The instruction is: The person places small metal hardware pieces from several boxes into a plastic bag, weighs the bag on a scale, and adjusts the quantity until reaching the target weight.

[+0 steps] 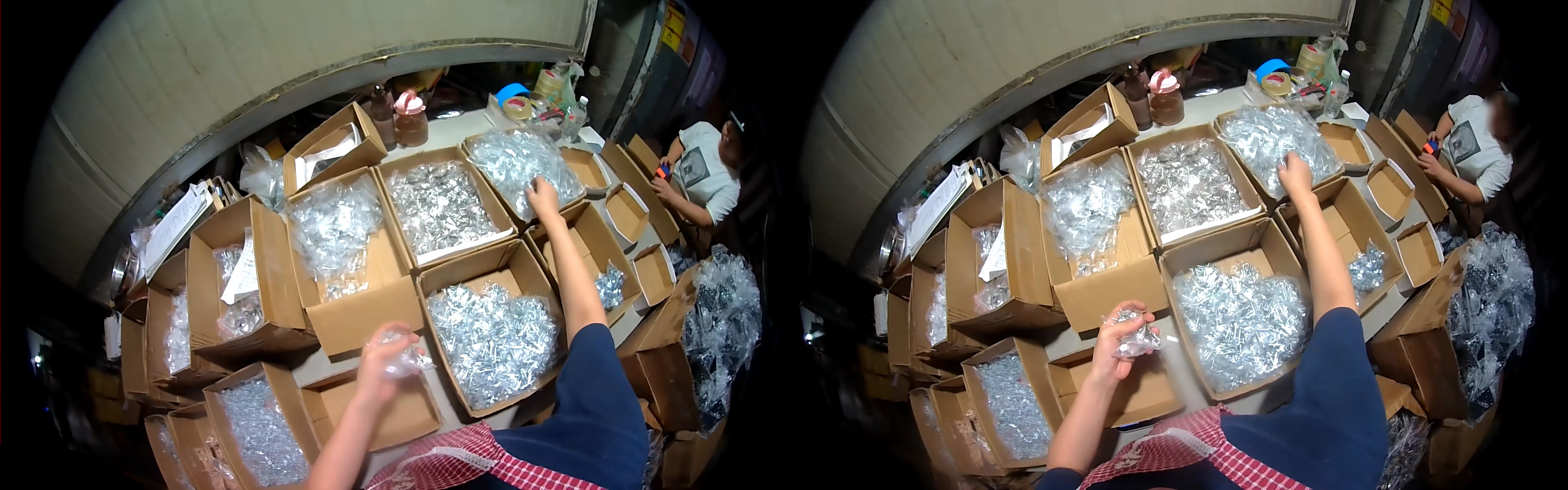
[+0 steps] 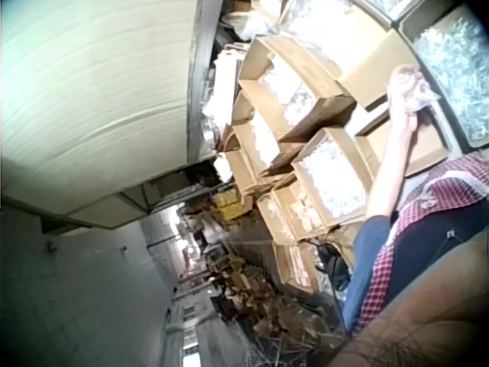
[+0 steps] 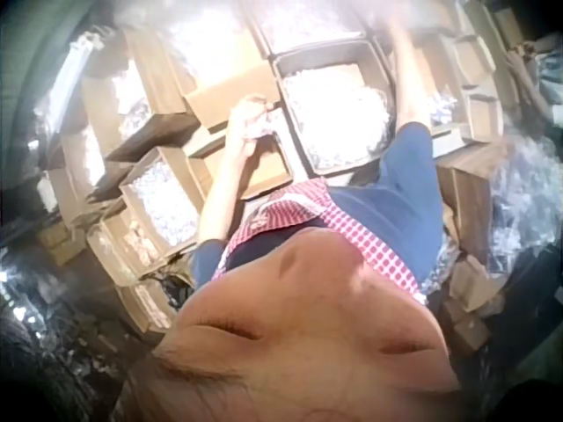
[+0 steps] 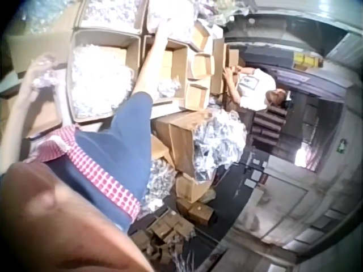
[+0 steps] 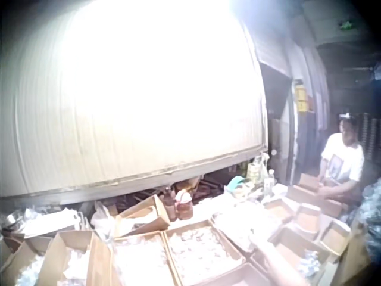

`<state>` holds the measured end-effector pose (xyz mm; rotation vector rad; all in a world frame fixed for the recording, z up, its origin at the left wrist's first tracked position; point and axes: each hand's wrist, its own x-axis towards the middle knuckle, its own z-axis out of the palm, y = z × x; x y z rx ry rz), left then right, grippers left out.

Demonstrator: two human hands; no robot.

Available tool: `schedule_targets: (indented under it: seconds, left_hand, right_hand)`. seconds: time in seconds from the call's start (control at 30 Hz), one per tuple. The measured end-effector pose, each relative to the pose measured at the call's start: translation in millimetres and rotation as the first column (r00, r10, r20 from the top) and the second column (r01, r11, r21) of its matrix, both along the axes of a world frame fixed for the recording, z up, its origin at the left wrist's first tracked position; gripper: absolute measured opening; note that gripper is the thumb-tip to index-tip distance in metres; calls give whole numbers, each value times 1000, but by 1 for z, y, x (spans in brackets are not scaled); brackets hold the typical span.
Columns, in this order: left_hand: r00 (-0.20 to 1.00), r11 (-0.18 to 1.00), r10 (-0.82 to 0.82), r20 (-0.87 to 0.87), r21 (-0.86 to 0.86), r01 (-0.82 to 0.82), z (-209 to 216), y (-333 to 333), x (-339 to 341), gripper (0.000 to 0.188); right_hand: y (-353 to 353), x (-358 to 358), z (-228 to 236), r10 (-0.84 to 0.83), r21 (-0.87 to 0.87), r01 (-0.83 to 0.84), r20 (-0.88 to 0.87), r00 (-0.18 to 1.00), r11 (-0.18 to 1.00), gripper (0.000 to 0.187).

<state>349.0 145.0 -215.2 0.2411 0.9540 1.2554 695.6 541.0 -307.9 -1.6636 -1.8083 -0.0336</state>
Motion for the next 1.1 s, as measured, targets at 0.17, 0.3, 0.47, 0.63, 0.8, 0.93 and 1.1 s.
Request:
schedule_targets:
  seconds: [0.17,0.3,0.47,0.63,0.8,0.93,1.1]
  left_hand:
    - [991,999,42,-123,-22,-45,0,-10,2,22]
    - [978,1000,-15,-206,18,20,0,-10,22,21]
    - [961,989,-137,-240,18,145,23,-7,64,25]
    - [938,998,52,-341,35,-43,-9,-37,26,45]
    - [945,983,173,-277,-5,-182,-3,-63,-11,27]
    - [951,993,55,-305,-80,-83,-17,-97,-35,27]
    - [976,987,-24,-215,-159,-11,-43,-115,-27,38]
  right_hand:
    - [-37,11,18,32,-87,-223,-876,481,971,40]
    - [-153,-34,77,52,-124,-454,-933,356,883,39]
    - [-297,-81,123,307,-319,-926,-877,369,203,31]
    - [-256,19,101,311,-345,-449,-386,868,824,31]
    - [-244,196,28,13,-444,363,648,762,819,17]
    - [-273,174,54,21,-370,74,247,969,926,18]
    - [-330,54,119,211,-249,-532,-721,660,810,25]
